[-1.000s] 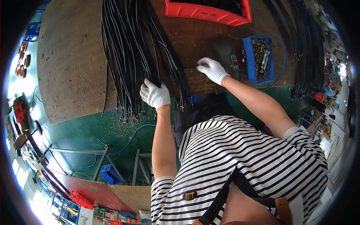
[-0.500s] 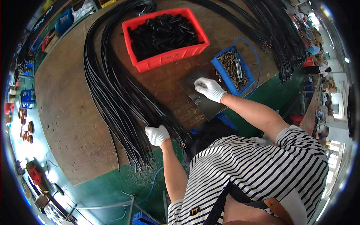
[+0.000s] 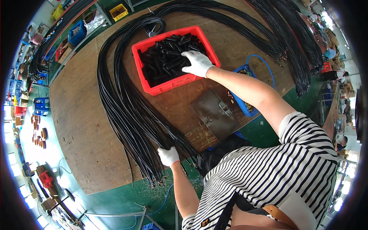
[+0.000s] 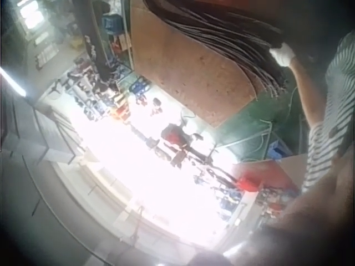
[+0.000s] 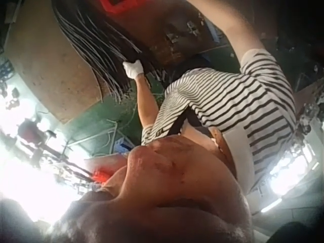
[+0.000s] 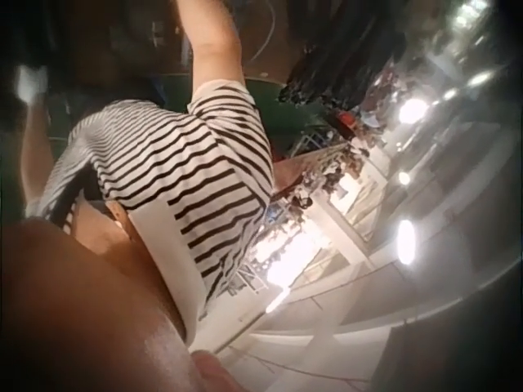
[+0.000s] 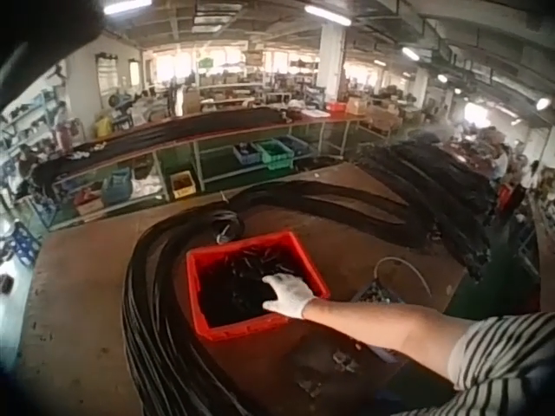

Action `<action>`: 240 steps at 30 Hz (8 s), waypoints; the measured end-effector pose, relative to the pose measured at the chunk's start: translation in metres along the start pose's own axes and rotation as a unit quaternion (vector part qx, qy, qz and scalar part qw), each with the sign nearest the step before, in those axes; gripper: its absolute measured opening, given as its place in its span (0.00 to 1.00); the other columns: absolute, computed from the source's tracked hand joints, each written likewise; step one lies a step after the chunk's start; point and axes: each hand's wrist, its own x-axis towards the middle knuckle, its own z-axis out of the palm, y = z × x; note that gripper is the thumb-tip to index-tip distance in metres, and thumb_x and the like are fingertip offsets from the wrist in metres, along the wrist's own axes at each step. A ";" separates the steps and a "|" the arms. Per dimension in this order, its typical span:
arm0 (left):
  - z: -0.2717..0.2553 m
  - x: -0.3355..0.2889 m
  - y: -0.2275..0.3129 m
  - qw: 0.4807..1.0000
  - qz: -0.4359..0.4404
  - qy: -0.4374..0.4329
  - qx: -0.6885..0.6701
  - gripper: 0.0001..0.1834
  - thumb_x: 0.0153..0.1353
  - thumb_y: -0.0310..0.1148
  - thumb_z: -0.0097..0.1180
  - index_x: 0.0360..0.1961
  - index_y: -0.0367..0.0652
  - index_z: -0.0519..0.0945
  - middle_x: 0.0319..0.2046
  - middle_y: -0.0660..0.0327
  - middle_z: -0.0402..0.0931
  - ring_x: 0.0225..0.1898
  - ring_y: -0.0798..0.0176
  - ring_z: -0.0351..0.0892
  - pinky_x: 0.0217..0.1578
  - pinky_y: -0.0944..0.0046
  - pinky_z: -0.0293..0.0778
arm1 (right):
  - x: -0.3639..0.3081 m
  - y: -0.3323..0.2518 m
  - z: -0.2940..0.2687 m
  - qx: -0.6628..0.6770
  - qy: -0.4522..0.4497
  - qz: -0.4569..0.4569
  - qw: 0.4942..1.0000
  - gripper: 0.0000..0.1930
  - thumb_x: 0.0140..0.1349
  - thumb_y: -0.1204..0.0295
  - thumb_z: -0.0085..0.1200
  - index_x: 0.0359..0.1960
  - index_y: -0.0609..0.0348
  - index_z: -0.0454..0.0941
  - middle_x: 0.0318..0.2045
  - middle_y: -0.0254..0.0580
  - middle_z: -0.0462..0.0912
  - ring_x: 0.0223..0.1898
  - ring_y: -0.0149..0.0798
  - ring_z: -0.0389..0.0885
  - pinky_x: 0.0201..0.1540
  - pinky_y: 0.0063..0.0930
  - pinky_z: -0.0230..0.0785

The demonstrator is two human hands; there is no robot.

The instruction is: The person caps the ends of black electrical cables with plastic caps by hand.

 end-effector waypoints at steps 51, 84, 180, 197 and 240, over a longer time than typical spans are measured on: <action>-0.003 -0.002 0.036 0.994 -0.099 -0.010 0.050 0.27 0.52 0.35 0.64 0.54 0.37 0.75 0.45 0.41 0.84 0.43 0.34 0.88 0.45 0.40 0.83 | 0.085 0.056 0.018 0.521 -0.134 0.153 0.829 0.12 0.59 0.72 0.72 0.40 0.53 0.80 0.34 0.33 0.84 0.34 0.30 0.83 0.36 0.31 0.77; -0.035 0.032 -0.023 0.880 -0.196 -0.240 -0.360 0.10 0.54 0.29 0.64 0.38 0.39 0.86 0.27 0.60 0.83 0.28 0.60 0.83 0.32 0.59 0.79 | -0.022 0.028 -0.010 0.843 -0.169 0.254 0.443 0.05 0.67 0.69 0.61 0.42 0.44 0.79 0.38 0.36 0.88 0.37 0.39 0.91 0.29 0.29 0.81; -0.045 -0.027 0.068 0.674 -0.195 -0.283 -0.653 0.10 0.64 0.29 0.67 0.45 0.37 0.85 0.34 0.60 0.86 0.32 0.63 0.84 0.35 0.62 0.79 | -0.192 -0.123 0.085 0.463 -0.498 0.213 0.702 0.16 0.54 0.78 0.68 0.44 0.61 0.79 0.30 0.44 0.86 0.27 0.42 0.87 0.30 0.37 0.80; -0.090 0.012 -0.005 0.691 -0.174 -0.344 -0.612 0.09 0.67 0.34 0.66 0.42 0.39 0.85 0.29 0.61 0.83 0.25 0.66 0.80 0.27 0.65 0.77 | -0.121 -0.179 0.121 0.234 -0.452 0.162 0.846 0.20 0.50 0.72 0.69 0.46 0.59 0.80 0.28 0.41 0.83 0.25 0.38 0.80 0.25 0.36 0.71; -0.042 0.013 0.008 0.608 -0.280 -0.421 -0.612 0.07 0.69 0.33 0.67 0.43 0.43 0.85 0.34 0.60 0.84 0.30 0.56 0.86 0.32 0.55 0.87 | -0.260 -0.109 0.055 0.465 -0.375 0.240 0.765 0.20 0.54 0.73 0.74 0.48 0.59 0.81 0.38 0.33 0.84 0.41 0.30 0.82 0.46 0.31 0.76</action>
